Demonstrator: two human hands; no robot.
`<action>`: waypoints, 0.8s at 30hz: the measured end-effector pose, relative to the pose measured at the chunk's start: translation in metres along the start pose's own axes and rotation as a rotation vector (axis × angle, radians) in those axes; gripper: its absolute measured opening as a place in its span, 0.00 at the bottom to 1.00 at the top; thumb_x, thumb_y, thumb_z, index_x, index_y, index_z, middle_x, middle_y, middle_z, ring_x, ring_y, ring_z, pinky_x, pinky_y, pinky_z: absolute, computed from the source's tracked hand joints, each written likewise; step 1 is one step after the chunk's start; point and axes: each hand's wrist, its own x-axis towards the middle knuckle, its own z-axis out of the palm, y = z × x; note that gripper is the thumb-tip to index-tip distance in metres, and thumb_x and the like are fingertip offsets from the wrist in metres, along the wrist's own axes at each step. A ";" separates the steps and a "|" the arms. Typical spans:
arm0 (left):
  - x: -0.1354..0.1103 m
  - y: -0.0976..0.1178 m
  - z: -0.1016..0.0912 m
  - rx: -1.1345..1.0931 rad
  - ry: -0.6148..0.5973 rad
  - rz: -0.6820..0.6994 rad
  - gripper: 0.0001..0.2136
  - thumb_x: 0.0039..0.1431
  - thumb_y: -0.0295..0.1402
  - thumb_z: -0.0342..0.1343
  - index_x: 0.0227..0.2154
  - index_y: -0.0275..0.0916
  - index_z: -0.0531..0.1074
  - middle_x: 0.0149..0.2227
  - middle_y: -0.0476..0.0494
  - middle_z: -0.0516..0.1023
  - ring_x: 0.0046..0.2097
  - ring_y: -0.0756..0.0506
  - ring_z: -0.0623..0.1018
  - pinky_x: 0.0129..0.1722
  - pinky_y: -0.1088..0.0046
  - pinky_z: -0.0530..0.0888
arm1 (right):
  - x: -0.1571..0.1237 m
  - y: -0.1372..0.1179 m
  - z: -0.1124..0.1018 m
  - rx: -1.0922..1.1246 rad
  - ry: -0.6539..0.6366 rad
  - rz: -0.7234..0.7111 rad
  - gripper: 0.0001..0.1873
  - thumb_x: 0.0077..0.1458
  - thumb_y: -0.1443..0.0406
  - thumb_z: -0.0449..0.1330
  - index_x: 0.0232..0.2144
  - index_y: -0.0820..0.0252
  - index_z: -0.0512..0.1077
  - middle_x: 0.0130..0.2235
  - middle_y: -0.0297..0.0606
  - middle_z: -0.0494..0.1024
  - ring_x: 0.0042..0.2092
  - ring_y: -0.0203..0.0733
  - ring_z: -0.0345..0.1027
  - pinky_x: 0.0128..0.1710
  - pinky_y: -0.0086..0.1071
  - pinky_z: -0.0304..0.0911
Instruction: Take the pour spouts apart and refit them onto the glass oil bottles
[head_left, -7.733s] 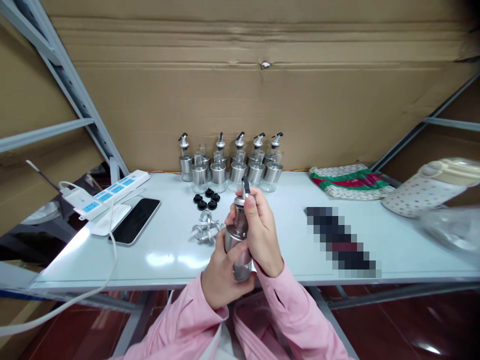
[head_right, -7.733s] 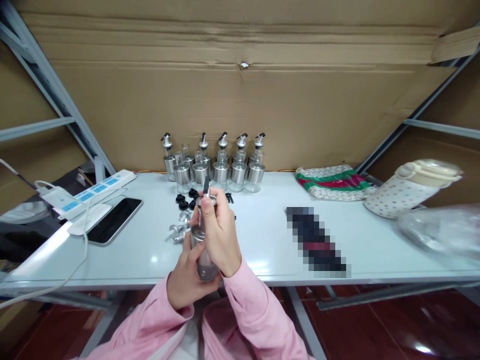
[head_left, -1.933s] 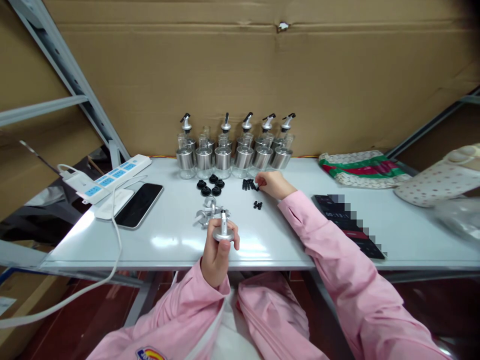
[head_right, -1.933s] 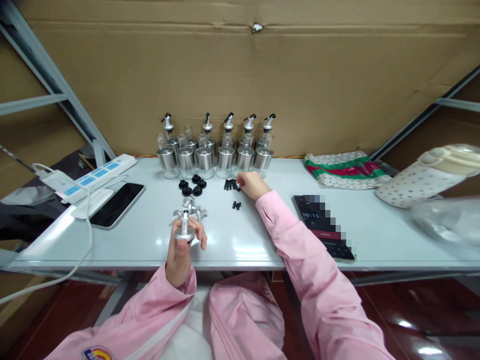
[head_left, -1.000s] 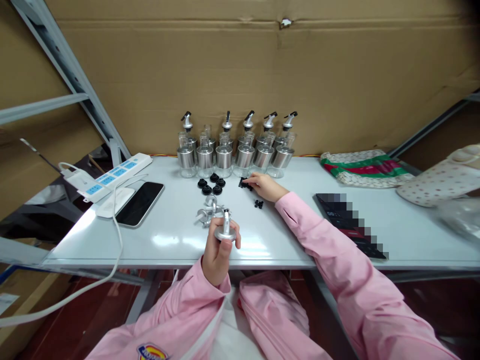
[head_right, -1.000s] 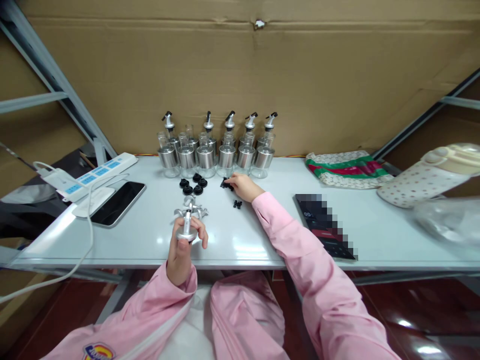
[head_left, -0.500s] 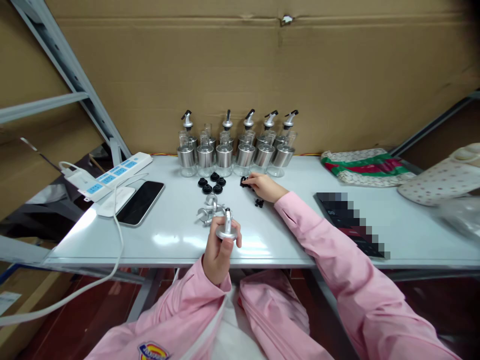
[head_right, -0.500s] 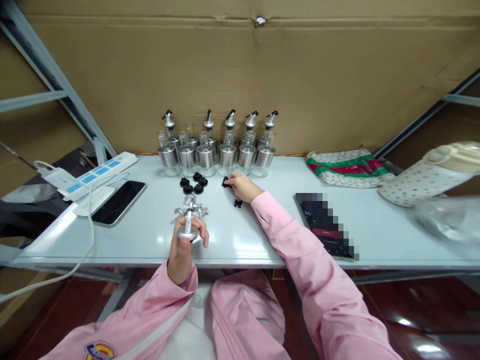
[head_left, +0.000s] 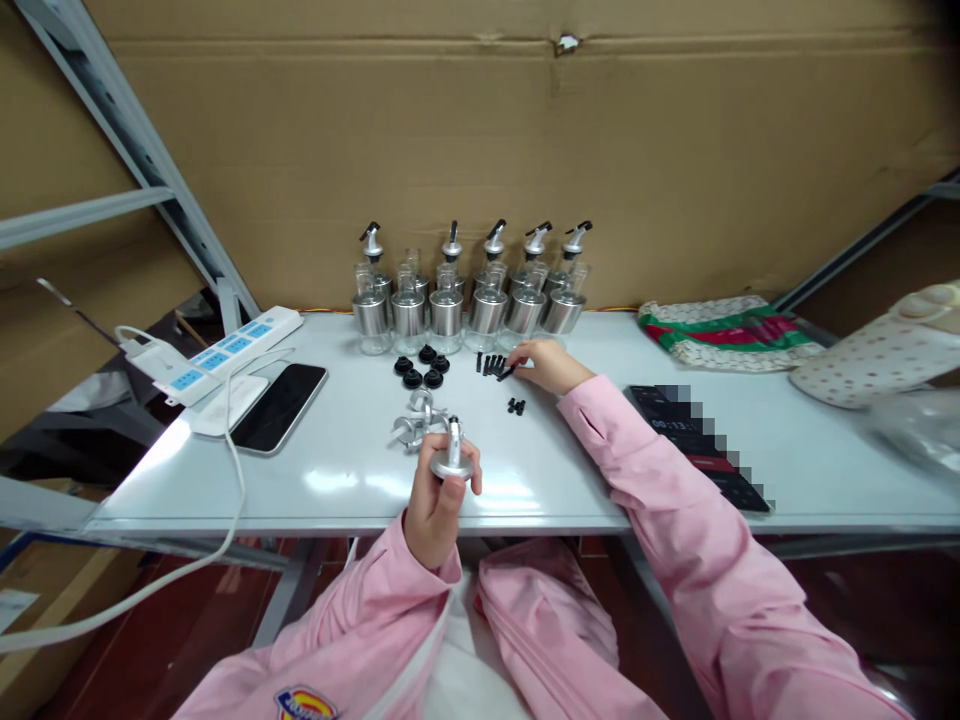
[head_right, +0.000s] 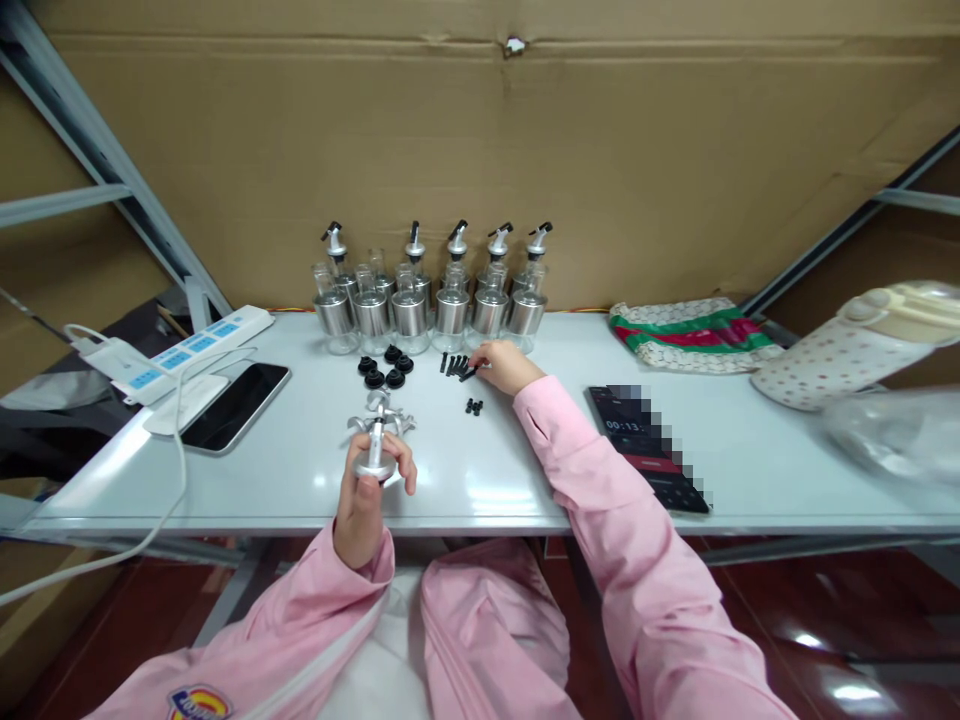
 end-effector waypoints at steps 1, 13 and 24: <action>0.000 0.000 0.000 0.003 0.000 -0.002 0.14 0.63 0.46 0.43 0.37 0.40 0.61 0.28 0.51 0.65 0.25 0.53 0.67 0.28 0.74 0.65 | 0.000 0.000 0.000 0.003 -0.007 0.016 0.09 0.42 0.75 0.61 0.28 0.63 0.77 0.29 0.40 0.78 0.31 0.39 0.70 0.35 0.30 0.64; 0.000 0.000 0.000 0.013 0.000 -0.007 0.15 0.62 0.47 0.43 0.37 0.40 0.61 0.28 0.51 0.65 0.25 0.53 0.67 0.28 0.73 0.65 | 0.004 -0.005 0.000 0.087 0.052 0.091 0.05 0.46 0.71 0.60 0.26 0.61 0.77 0.25 0.35 0.78 0.27 0.35 0.69 0.31 0.27 0.63; -0.001 0.000 0.000 0.019 0.008 -0.014 0.15 0.62 0.47 0.42 0.37 0.40 0.60 0.27 0.51 0.65 0.25 0.52 0.67 0.28 0.73 0.65 | 0.008 -0.027 0.016 -0.060 0.089 -0.108 0.20 0.53 0.77 0.49 0.39 0.59 0.77 0.36 0.46 0.73 0.39 0.44 0.62 0.38 0.35 0.59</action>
